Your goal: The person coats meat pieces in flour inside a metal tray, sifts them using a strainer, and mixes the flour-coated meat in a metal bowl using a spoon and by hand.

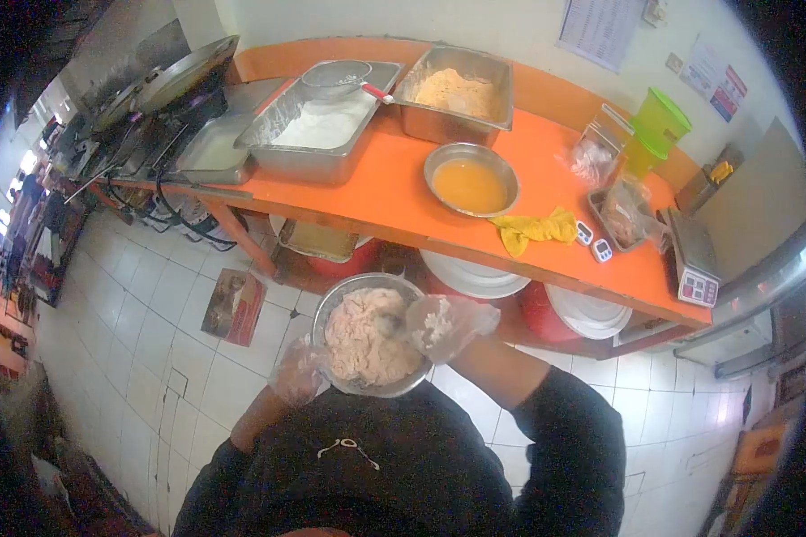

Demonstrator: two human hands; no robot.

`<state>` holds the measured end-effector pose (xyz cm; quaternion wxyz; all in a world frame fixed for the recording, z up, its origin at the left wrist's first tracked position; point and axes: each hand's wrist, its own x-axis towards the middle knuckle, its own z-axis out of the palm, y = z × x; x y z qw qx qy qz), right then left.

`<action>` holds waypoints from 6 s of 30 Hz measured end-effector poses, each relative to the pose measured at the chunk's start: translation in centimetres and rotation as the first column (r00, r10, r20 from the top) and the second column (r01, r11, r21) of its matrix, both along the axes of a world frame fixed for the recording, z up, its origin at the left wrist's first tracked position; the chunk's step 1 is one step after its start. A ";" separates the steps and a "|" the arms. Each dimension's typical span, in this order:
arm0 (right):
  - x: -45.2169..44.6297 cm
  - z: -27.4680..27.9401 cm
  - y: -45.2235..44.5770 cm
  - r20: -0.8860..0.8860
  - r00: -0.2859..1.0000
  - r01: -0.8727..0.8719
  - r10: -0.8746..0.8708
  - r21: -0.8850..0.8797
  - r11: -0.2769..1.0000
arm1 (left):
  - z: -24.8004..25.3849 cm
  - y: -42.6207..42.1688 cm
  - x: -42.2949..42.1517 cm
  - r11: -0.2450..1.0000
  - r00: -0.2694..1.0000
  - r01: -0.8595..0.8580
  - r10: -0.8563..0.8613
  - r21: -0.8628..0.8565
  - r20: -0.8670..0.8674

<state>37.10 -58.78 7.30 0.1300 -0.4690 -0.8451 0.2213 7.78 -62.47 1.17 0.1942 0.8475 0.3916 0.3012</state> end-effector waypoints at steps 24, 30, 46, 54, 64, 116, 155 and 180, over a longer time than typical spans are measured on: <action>-1.9 -0.4 1.6 0.104 0.938 -0.091 0.330 -0.847 0.524 | 0.1 1.5 0.0 0.813 0.970 -0.123 0.221 -0.569 0.106; -4.7 -5.4 -0.4 -0.166 0.958 -0.287 0.234 -0.605 0.743 | 1.4 1.5 -0.3 0.796 0.853 0.084 0.253 -0.599 0.457; -1.1 -5.7 1.2 -0.680 0.636 -0.409 -0.364 -0.697 0.589 | -0.8 1.0 -3.5 0.998 0.988 -0.042 0.035 -0.041 -0.153; -11.4 -5.1 1.5 -0.268 0.953 -0.205 0.144 -0.218 0.954 | 0.1 -0.1 -2.5 0.960 0.981 -0.143 0.170 -0.240 0.098; -13.1 5.4 0.3 0.538 0.798 -0.132 0.272 -0.285 0.949 | -2.6 0.3 -4.2 0.984 0.992 -0.028 0.005 -0.178 -0.126; -5.8 -3.5 8.0 -0.472 0.662 -0.471 -0.583 -0.866 0.166 | 5.0 1.5 0.0 0.608 0.808 0.248 0.299 -0.754 0.507; -8.7 3.2 3.1 -0.323 0.924 0.067 -0.205 -0.392 0.918 | 6.1 1.1 -5.2 0.883 0.874 0.101 0.142 -0.458 0.465; -4.9 -2.3 1.6 -0.424 0.272 -0.459 -0.864 -0.846 0.271 | 7.6 0.6 -1.2 0.826 0.807 0.243 0.118 -0.508 0.578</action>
